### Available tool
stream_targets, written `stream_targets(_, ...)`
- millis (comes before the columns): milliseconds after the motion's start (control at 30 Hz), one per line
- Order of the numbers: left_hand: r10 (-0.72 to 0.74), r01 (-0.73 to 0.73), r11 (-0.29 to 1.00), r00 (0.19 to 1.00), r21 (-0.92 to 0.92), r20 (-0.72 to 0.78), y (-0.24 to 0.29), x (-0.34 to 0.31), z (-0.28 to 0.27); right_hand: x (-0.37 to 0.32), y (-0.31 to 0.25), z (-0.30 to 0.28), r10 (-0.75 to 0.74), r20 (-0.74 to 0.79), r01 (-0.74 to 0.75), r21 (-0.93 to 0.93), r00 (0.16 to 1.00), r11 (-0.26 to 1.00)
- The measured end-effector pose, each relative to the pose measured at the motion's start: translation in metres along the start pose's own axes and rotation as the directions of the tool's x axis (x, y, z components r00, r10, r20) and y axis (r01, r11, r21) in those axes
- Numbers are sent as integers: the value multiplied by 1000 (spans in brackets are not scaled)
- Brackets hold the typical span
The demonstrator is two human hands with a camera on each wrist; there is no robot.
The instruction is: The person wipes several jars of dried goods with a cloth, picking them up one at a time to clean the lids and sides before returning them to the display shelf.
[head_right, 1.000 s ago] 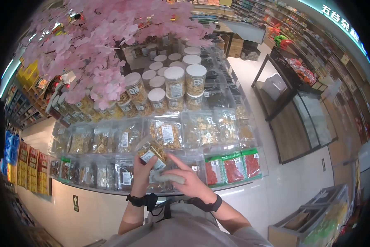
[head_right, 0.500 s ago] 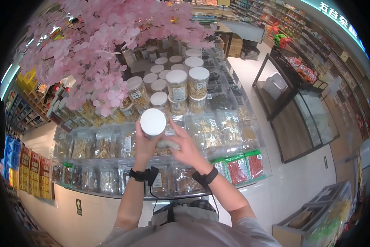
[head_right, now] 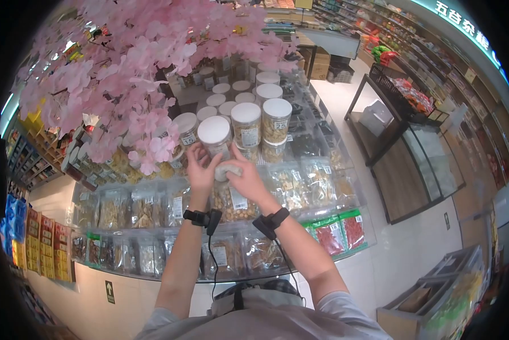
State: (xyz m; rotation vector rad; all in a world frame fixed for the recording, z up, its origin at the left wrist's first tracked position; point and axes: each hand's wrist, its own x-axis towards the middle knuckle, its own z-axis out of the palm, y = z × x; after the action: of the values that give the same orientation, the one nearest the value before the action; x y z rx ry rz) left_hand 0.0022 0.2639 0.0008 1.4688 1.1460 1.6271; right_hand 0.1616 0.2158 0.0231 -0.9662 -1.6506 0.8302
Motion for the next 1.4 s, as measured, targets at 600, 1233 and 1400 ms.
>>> stream_targets(600, 28, -22, 997, 996, 68, -84, -30, 1, 5, 23, 42, 12, 132, -27, -130, 75, 991, 989)
stream_targets(1233, -41, 40, 999, 999, -20, -35, -36, 1, -22, 24, 31, 24, 104, -36, -101, 81, 994, 992)
stream_targets(1400, -26, 1, 996, 959, -86, -281, -51, 13, -39, 39, 15, 48, 86, 25, -87, 33, 996, 996)
